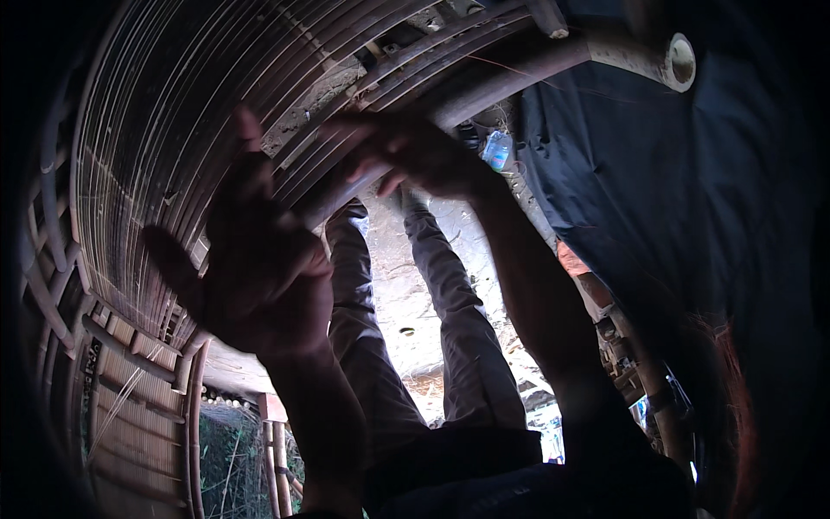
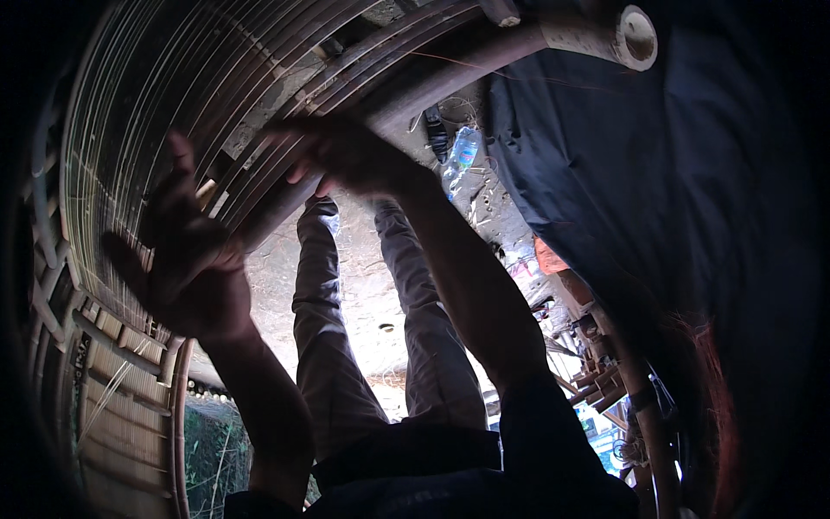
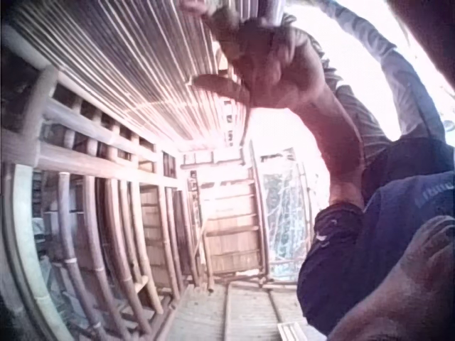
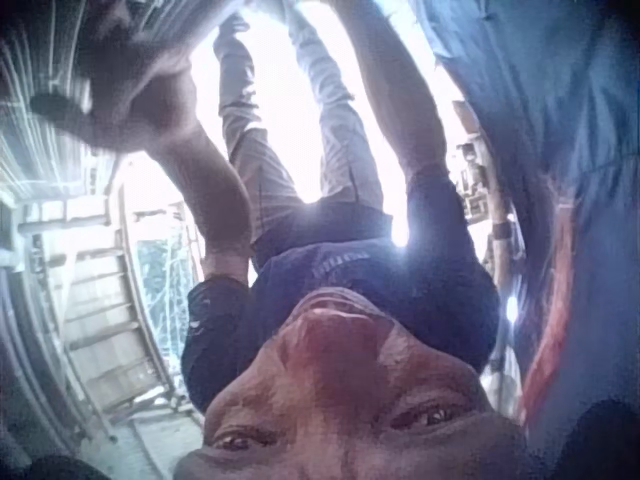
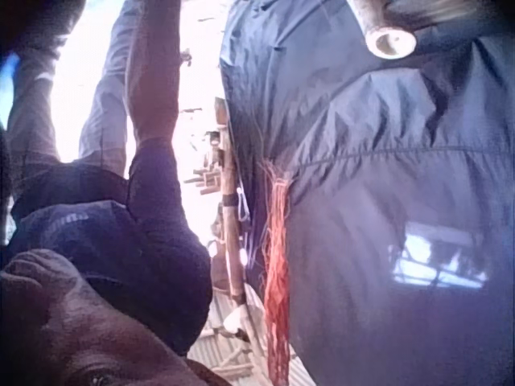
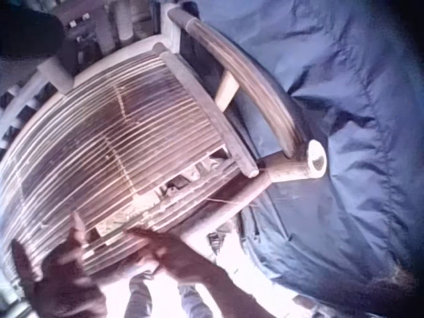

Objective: The person weaves thin bamboo strips into a larger bamboo frame structure. They repeatedly pull strips through the frame and adjust them by hand to create a woven pattern.

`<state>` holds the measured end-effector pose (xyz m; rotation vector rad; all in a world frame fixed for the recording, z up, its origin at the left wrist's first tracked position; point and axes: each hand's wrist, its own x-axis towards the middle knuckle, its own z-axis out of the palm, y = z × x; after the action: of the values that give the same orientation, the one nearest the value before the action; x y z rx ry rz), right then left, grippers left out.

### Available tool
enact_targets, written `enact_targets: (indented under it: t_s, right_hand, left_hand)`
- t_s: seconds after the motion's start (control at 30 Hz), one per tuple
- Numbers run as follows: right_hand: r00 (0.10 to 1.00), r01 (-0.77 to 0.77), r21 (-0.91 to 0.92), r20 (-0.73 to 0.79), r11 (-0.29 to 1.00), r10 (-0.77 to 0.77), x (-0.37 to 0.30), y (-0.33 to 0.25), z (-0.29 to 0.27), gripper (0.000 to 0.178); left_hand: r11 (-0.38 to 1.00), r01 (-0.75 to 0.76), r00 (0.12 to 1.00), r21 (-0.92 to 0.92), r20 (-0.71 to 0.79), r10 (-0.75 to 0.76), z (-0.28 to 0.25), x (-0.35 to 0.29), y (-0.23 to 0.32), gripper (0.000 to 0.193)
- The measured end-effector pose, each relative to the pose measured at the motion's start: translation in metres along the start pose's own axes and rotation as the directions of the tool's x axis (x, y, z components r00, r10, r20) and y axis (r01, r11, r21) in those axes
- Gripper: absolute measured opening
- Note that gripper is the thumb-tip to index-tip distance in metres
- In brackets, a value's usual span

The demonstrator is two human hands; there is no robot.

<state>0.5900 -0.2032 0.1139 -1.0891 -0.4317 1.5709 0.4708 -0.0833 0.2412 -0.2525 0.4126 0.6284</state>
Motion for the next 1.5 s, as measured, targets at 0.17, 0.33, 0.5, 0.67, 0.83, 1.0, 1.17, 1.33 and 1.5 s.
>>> enact_targets:
  t_s: [0.17, 0.33, 0.5, 0.67, 0.83, 1.0, 1.17, 1.33, 1.5]
  right_hand:
    - [0.797, 0.121, -0.762, -0.307, 0.636, -0.521, -0.071, 0.018, -0.026, 0.025]
    - [0.809, -0.566, -0.640, -0.552, -0.520, -0.202, -0.409, 0.041, -0.119, 0.041]
    - [0.633, -0.589, -0.502, -0.774, -0.633, 0.024, -0.802, -0.009, -0.051, 0.044]
    - [-0.096, -0.723, -0.331, -0.822, -0.607, 0.562, -0.802, 0.027, 0.004, 0.056]
    - [0.289, -0.616, -0.532, -0.838, -0.580, 0.462, -0.727, 0.095, -0.008, 0.050]
    - [0.764, -0.553, -0.810, -0.587, 0.198, -0.269, -0.240, 0.058, -0.057, 0.059]
    - [0.734, -0.549, -0.798, -0.317, -0.249, -0.600, -0.013, 0.028, -0.051, 0.056]
    - [0.883, -0.412, -0.309, 0.097, 0.857, 0.459, 0.007, -0.039, -0.031, 0.045]
    - [0.997, -0.017, 0.689, -0.042, 0.725, 0.063, -0.005, -0.151, -0.087, 0.027]
  left_hand:
    - [0.837, -0.089, 0.907, 0.541, -0.303, 0.292, -0.028, 0.008, 0.008, 0.060]
    - [-0.069, 0.115, 0.852, 0.991, -0.063, 0.521, -0.121, 0.028, -0.001, 0.043]
    - [-0.754, -0.065, 0.828, 0.654, 0.457, 0.325, -0.182, 0.072, 0.004, 0.031]
    - [-0.883, 0.039, 0.974, 0.468, 0.181, 0.139, -0.170, 0.114, -0.005, 0.032]
    - [-0.817, -0.040, 0.998, 0.575, 0.067, -0.001, -0.201, 0.127, -0.002, 0.029]
    - [-0.822, 0.083, 0.996, 0.563, -0.035, 0.077, -0.192, 0.125, 0.007, 0.037]
    - [-0.832, 0.134, 0.990, 0.539, -0.033, 0.139, -0.192, 0.120, 0.004, 0.041]
    - [-0.894, 0.065, 0.987, 0.444, 0.100, 0.122, -0.208, 0.129, -0.005, 0.032]
    - [-0.900, 0.082, 0.974, 0.428, 0.156, 0.163, -0.199, 0.114, -0.002, 0.028]
